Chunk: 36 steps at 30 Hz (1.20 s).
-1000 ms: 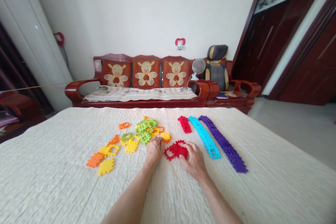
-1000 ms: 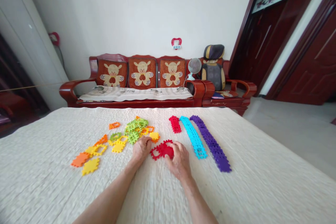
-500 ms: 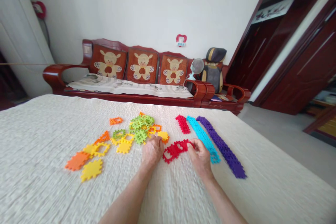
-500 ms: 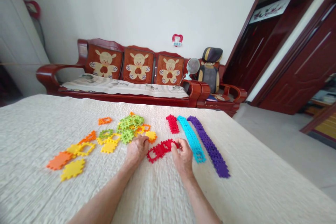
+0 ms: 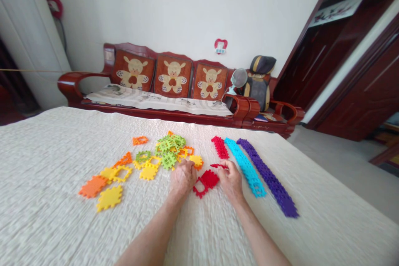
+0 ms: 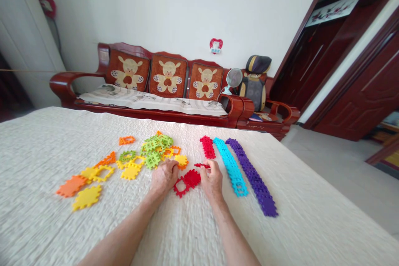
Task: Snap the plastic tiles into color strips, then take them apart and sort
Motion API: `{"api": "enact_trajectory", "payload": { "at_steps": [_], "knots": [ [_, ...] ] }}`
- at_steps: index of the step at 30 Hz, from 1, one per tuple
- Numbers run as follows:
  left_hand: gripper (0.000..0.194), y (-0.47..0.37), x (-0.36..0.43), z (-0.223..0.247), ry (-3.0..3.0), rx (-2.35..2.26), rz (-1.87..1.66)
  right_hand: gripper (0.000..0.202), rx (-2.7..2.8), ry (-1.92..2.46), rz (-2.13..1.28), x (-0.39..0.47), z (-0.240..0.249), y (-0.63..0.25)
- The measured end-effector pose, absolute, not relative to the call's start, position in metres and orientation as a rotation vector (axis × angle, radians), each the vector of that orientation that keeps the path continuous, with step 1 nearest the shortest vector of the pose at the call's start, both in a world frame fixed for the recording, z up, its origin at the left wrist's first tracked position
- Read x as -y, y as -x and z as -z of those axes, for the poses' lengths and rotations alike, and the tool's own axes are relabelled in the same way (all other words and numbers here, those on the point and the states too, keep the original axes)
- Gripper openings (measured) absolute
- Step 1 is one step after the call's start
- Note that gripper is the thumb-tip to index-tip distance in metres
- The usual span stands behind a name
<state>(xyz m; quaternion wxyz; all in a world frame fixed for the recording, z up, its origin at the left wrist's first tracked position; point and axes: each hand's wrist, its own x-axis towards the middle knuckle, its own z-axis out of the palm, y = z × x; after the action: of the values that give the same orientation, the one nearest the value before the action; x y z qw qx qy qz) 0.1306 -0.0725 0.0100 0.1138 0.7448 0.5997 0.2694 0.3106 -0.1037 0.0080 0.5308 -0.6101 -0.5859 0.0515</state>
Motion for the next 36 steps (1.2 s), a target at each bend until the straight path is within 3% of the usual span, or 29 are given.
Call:
{"api": "enact_trajectory", "payload": {
  "at_steps": [5,12,17,21,28,36],
  "knots": [
    [0.024,-0.131,0.072,-0.009,-2.190,-1.752,-0.791,0.016,1.564,1.467,0.034,0.096,-0.002,-0.343],
    [0.026,-0.132,0.073,-0.011,-2.180,-1.779,-0.752,0.045,1.721,1.502,-0.016,0.107,-0.006,-0.343],
    [0.025,-0.132,0.071,-0.011,-2.173,-1.776,-0.746,0.037,1.660,1.626,0.121,0.109,-0.007,-0.336],
    [0.025,-0.132,0.071,-0.012,-2.173,-1.782,-0.760,0.043,1.660,1.815,0.284,0.105,-0.001,-0.336],
    [0.027,-0.132,0.071,-0.011,-2.201,-1.786,-0.762,0.046,1.690,1.870,0.310,0.096,0.005,-0.343],
    [0.028,-0.132,0.071,-0.010,-2.205,-1.795,-0.770,0.034,1.678,1.864,0.208,0.095,0.001,-0.343]
  ]
}}
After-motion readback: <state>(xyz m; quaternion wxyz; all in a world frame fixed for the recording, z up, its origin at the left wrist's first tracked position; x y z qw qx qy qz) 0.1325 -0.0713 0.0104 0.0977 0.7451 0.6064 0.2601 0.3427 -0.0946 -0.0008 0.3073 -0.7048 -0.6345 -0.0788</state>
